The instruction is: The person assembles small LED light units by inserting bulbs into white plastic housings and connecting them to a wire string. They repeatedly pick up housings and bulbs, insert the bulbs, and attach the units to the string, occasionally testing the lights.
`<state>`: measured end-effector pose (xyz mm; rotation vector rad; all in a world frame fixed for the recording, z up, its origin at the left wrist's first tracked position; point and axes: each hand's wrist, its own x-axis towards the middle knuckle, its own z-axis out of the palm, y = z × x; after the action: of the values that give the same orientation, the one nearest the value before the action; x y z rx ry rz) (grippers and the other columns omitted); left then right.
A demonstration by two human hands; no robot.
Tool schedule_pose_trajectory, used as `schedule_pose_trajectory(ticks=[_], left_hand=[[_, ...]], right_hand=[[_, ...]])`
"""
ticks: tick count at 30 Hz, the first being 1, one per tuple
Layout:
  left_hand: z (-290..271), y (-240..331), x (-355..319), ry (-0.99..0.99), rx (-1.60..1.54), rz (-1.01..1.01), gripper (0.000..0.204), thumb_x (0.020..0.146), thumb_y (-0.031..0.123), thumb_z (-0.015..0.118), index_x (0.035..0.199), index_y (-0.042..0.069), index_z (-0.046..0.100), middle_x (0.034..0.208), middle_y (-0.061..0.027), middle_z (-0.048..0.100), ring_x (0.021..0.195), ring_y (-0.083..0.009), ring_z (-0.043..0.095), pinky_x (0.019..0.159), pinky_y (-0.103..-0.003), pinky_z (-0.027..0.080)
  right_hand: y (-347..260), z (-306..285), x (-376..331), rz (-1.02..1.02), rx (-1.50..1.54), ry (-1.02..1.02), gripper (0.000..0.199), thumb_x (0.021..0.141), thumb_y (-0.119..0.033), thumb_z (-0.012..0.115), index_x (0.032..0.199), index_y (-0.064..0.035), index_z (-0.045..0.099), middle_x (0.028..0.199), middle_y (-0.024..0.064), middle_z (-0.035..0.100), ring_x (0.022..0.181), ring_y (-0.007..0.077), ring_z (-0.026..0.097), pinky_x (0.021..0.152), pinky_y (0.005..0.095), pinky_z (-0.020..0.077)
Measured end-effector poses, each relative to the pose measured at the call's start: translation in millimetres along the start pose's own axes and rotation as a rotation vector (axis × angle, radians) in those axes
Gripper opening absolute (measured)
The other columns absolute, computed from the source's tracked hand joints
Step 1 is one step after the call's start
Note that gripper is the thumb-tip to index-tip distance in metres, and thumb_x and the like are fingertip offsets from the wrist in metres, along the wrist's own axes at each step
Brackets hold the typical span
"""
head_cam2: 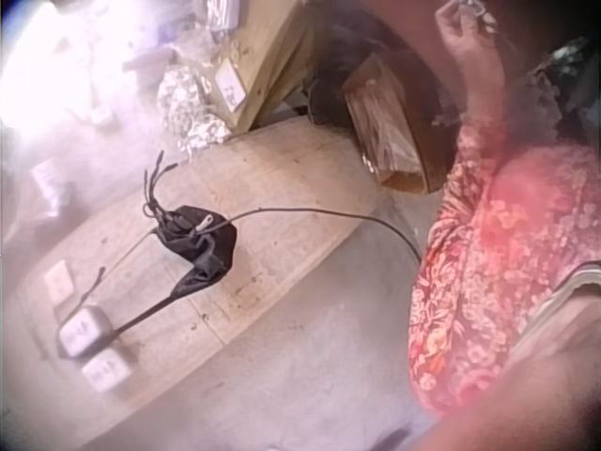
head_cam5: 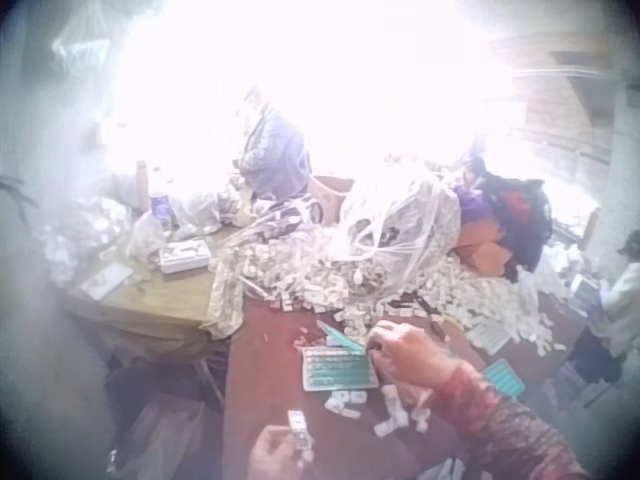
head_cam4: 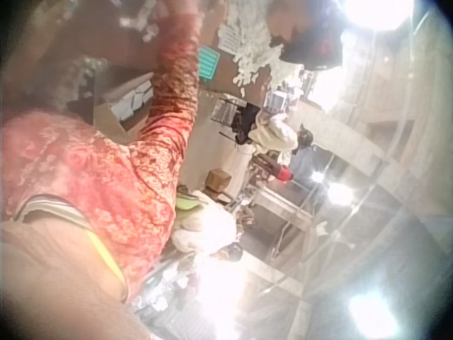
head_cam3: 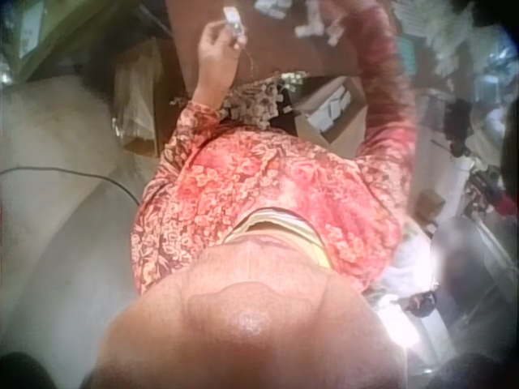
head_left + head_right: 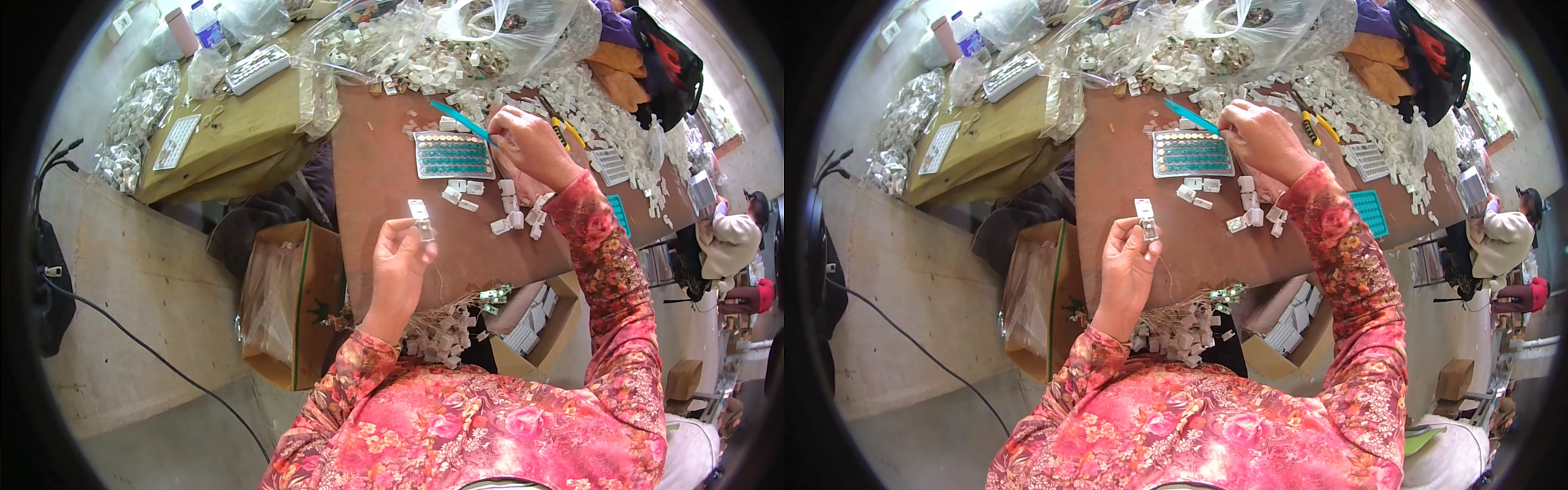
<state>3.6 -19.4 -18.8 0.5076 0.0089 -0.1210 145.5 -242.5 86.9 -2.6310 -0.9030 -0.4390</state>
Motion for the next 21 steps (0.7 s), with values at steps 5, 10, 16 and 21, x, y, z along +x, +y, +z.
schedule_pose_trajectory(ticks=[5, 10, 16, 21], left_hand=[[0, -1, 0, 0.014, 0.006, 0.007, 0.013, 0.096, 0.009, 0.053, 0.108, 0.005, 0.052, 0.096, -0.0093, 0.060, 0.080, -0.0134, 0.056, 0.071, -0.025, 0.048], [-3, -2, 1, 0.007, -0.003, 0.011, 0.013, 0.096, 0.008, 0.053, 0.109, 0.004, 0.051, 0.096, -0.0107, 0.060, 0.079, -0.0138, 0.056, 0.071, -0.025, 0.048], [-6, -5, 1, 0.011, 0.023, 0.005, 0.013, 0.097, 0.009, 0.053, 0.109, 0.004, 0.051, 0.098, -0.0117, 0.060, 0.080, -0.0143, 0.055, 0.072, -0.025, 0.047], [-5, -3, 1, -0.001, 0.042, -0.013, 0.013, 0.096, 0.010, 0.054, 0.108, 0.006, 0.050, 0.096, -0.0098, 0.062, 0.079, -0.0142, 0.058, 0.073, -0.027, 0.048]], right_hand=[[-10, -31, -21, 0.015, 0.010, 0.080, 0.009, 0.083, -0.010, 0.060, 0.088, -0.0034, 0.058, 0.088, 0.0118, 0.060, 0.077, 0.0342, 0.060, 0.067, 0.0405, 0.0490], [-26, -57, -81, 0.017, -0.257, 0.051, 0.011, 0.080, -0.011, 0.063, 0.086, -0.0050, 0.057, 0.090, 0.0096, 0.061, 0.084, 0.0306, 0.060, 0.075, 0.0412, 0.0467], [-36, -58, -133, 0.404, -0.414, -0.193, 0.017, 0.080, -0.017, 0.066, 0.091, -0.0059, 0.059, 0.092, 0.0086, 0.062, 0.086, 0.0293, 0.062, 0.076, 0.0410, 0.0475], [1, -11, -69, 0.119, 0.044, 0.085, 0.014, 0.085, -0.016, 0.061, 0.097, -0.0086, 0.066, 0.092, 0.0110, 0.063, 0.083, 0.0328, 0.063, 0.072, 0.0421, 0.0499]])
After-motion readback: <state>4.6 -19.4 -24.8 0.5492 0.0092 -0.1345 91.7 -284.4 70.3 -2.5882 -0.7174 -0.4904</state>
